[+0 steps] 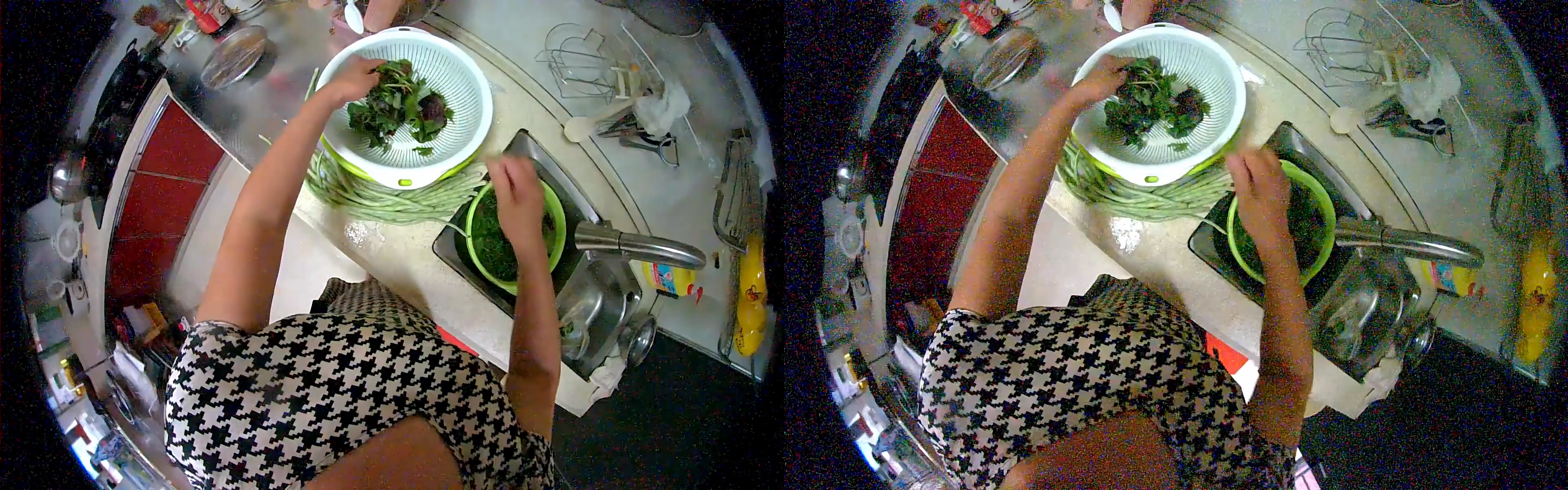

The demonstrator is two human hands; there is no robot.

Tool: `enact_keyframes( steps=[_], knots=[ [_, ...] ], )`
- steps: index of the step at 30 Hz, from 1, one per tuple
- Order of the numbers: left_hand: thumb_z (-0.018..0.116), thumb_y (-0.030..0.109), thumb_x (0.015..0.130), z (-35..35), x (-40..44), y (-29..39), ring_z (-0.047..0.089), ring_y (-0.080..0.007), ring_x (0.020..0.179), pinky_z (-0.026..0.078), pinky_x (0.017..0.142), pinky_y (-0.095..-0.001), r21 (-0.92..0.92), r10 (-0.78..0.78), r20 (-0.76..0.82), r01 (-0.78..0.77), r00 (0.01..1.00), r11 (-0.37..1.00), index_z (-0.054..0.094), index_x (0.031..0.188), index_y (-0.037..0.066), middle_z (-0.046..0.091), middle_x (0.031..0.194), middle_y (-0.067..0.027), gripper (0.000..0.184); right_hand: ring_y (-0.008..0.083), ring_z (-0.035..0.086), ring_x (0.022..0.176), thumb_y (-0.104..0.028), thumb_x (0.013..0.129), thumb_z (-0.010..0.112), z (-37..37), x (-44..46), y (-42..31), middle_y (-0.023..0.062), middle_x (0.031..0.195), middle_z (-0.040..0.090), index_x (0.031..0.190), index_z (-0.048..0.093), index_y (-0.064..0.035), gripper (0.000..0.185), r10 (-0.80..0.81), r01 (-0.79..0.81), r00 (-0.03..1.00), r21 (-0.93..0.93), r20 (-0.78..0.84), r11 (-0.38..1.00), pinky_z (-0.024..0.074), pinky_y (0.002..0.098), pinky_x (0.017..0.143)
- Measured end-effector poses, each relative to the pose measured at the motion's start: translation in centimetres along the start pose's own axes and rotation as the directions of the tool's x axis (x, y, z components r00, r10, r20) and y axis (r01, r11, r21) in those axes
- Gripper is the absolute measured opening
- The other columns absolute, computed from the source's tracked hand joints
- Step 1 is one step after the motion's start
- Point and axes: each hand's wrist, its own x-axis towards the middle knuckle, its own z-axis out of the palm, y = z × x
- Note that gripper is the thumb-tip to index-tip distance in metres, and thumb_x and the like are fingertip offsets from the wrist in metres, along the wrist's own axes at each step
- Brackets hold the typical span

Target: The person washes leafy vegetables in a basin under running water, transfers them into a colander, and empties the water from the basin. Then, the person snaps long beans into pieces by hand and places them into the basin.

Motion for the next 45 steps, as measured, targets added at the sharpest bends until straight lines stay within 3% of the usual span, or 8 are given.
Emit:
enact_keyframes(
  steps=[17,21,23,26,28,33,35,45],
  knots=[
    [0.067,0.025,0.076,6.9,-4.9,12.3,0.049,-0.0143,0.095,0.040,0.086,-0.0284,0.137,-0.062,0.357,0.014,0.932,0.990,0.047,0.114,0.007,0.054,0.101,-0.0053,0.046,0.0157,0.053,0.060,-0.017,0.078,0.061,-23.2,-37.9,26.8,0.0089,0.066,0.056,0.099,0.059,-0.0070,0.023,0.734,-0.764,0.605,0.035,-0.309,0.644,0.0410,0.0308,0.054],
    [0.058,0.025,0.082,6.5,-2.5,9.8,0.048,-0.0137,0.096,0.040,0.084,-0.0277,0.131,-0.024,0.215,-0.004,0.976,0.991,0.053,0.109,0.006,0.054,0.102,-0.0019,0.033,0.0224,0.055,0.062,-0.019,0.079,0.059,-22.7,-35.7,27.2,0.0101,0.071,0.060,0.096,0.062,-0.0122,0.019,0.633,-0.612,0.742,-0.610,-0.221,0.504,0.0428,0.0329,0.056],
    [0.055,0.023,0.083,5.2,-2.3,8.1,0.047,-0.0133,0.097,0.040,0.083,-0.0267,0.075,-0.028,0.136,0.018,0.990,0.997,0.054,0.107,0.005,0.054,0.102,-0.0006,0.029,0.0241,0.056,0.065,-0.023,0.081,0.055,-22.6,-36.4,30.8,0.0092,0.077,0.062,0.092,0.064,-0.0161,0.016,0.925,-0.857,0.280,0.367,-0.255,0.361,0.0441,0.0327,0.059],
    [0.055,0.017,0.081,3.2,-3.0,8.0,0.048,-0.0142,0.093,0.040,0.080,-0.0254,0.050,0.024,0.162,-0.033,0.986,0.998,0.054,0.104,0.005,0.054,0.098,-0.0014,0.026,0.0157,0.055,0.069,-0.023,0.082,0.052,-22.3,-36.7,30.1,0.0071,0.078,0.060,0.086,0.065,-0.0112,0.018,0.684,-0.706,0.670,-0.533,-0.288,0.467,0.0438,0.0308,0.061],
    [0.056,0.013,0.080,3.4,-4.1,11.1,0.049,-0.0138,0.088,0.041,0.075,-0.0256,-0.014,0.026,-0.018,-0.026,1.000,1.000,0.055,0.101,0.005,0.055,0.094,-0.0009,0.022,0.0165,0.055,0.069,-0.019,0.079,0.056,-21.2,-36.3,28.2,0.0076,0.075,0.058,0.083,0.064,-0.0092,0.013,0.738,-0.672,0.657,0.325,-0.153,0.665,0.0432,0.0307,0.060],
    [0.061,0.014,0.080,0.2,-6.3,11.2,0.050,-0.0097,0.083,0.042,0.071,-0.0227,-0.443,-0.160,-0.102,0.100,0.982,0.891,0.053,0.110,0.008,0.055,0.089,-0.0007,0.032,0.0189,0.055,0.068,-0.016,0.077,0.060,-14.2,-23.5,12.3,0.0088,0.075,0.058,0.078,0.059,-0.0061,0.010,0.496,-0.439,0.867,-0.397,0.049,0.806,0.0434,0.0311,0.060],
    [0.059,0.006,0.077,0.0,-6.6,8.6,0.052,-0.0135,0.089,0.043,0.076,-0.0253,-0.041,-0.036,-0.192,0.029,0.981,0.999,0.047,0.118,0.006,0.055,0.100,-0.0063,0.043,0.0203,0.055,0.068,-0.016,0.077,0.061,-11.4,-21.7,13.1,0.0092,0.075,0.057,0.076,0.058,-0.0052,0.011,0.227,-0.107,0.952,-0.472,0.206,0.875,0.0435,0.0311,0.060],
    [0.058,0.001,0.077,-0.9,-7.2,3.8,0.059,-0.0192,0.083,0.047,0.070,-0.0270,-0.101,-0.036,-0.280,0.008,0.959,0.995,0.041,0.117,0.002,0.054,0.106,-0.0144,0.043,0.0221,0.053,0.063,-0.029,0.080,0.060,0.3,-16.4,28.0,0.0081,0.076,0.057,0.093,0.057,-0.0051,0.027,0.334,-0.359,0.920,0.102,0.205,0.928,0.0439,0.0301,0.059]
  ],
)
